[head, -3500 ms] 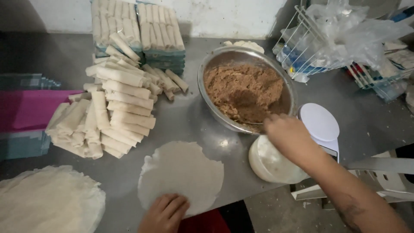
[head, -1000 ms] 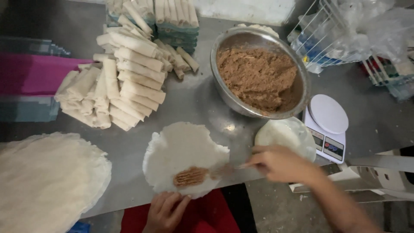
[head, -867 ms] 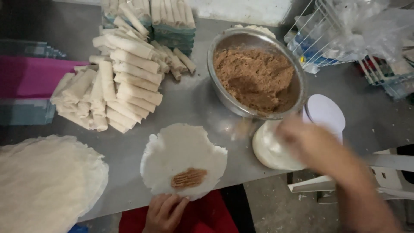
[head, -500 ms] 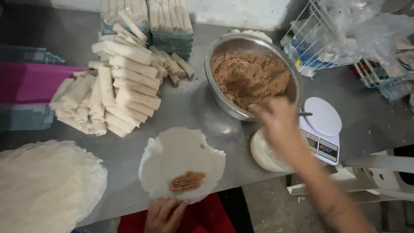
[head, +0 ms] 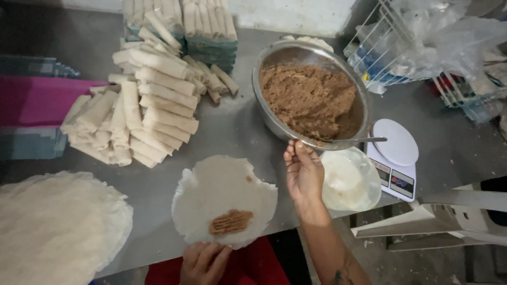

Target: Preparing spring rolls by placing meat filling on wrappers and rolling them into cylinders on a production table.

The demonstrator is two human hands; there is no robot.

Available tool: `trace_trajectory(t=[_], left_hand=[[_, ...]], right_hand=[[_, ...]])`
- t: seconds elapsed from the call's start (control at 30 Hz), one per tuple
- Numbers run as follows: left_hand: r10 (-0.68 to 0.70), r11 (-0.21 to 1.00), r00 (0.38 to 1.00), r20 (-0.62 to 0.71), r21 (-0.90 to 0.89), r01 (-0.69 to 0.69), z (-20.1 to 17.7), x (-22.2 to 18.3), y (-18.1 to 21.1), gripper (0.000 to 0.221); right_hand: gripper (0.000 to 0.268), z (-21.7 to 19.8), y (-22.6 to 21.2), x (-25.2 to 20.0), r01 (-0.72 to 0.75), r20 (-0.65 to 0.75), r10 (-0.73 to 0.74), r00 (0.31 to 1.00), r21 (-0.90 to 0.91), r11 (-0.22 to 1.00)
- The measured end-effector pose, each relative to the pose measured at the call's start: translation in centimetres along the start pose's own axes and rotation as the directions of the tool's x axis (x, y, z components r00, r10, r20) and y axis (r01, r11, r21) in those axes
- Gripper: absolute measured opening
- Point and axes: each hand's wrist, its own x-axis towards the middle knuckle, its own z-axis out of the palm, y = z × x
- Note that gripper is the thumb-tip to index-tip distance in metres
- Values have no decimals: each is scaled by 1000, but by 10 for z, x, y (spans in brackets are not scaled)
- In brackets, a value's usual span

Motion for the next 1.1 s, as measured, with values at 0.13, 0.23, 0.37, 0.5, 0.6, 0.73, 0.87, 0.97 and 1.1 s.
trace_trajectory(t=[0.13,0.23,0.37,0.5,0.6,0.73,0.87,0.97,1.1], left_hand=[[26,1000,1000,8,-9,-25,0,-1,-1,19],[12,1000,999,35,-6,-12,-2,-1,0,22],[1,1000,999,35,-11,0,-1,-3,1,22],[16,1000,1000,-13,-6,-16,-3,7,0,16],[36,999,999,-26,-3,-36,-3,7,-1,15],[64,998,998,-16,10,-64,-2,6,-3,17],[28,999,999,24,29,-29,-9,25,6,18],[-727,432,478,493,-214,876,-16,68,12,38],[-183,954,975,128,265,144,-10,113,-10,9]], right_hand=[[22,-13,16,-3,-98,-7,98,995,-53,994],[7,-28,36,-13,160,248,-17,969,-570,806],[13,-44,43,-10,840,844,-63,532,-517,164],[16,-46,36,-28,872,863,127,489,-487,-47],[26,-51,22,-52,885,887,176,427,-450,121],[51,-79,14,-68,898,854,369,366,-428,98],[76,-91,-4,-67,962,920,321,224,-156,-223],[60,-78,-18,-71,966,899,355,255,-221,-135],[29,-52,1,-78,989,985,97,140,-135,-57]])
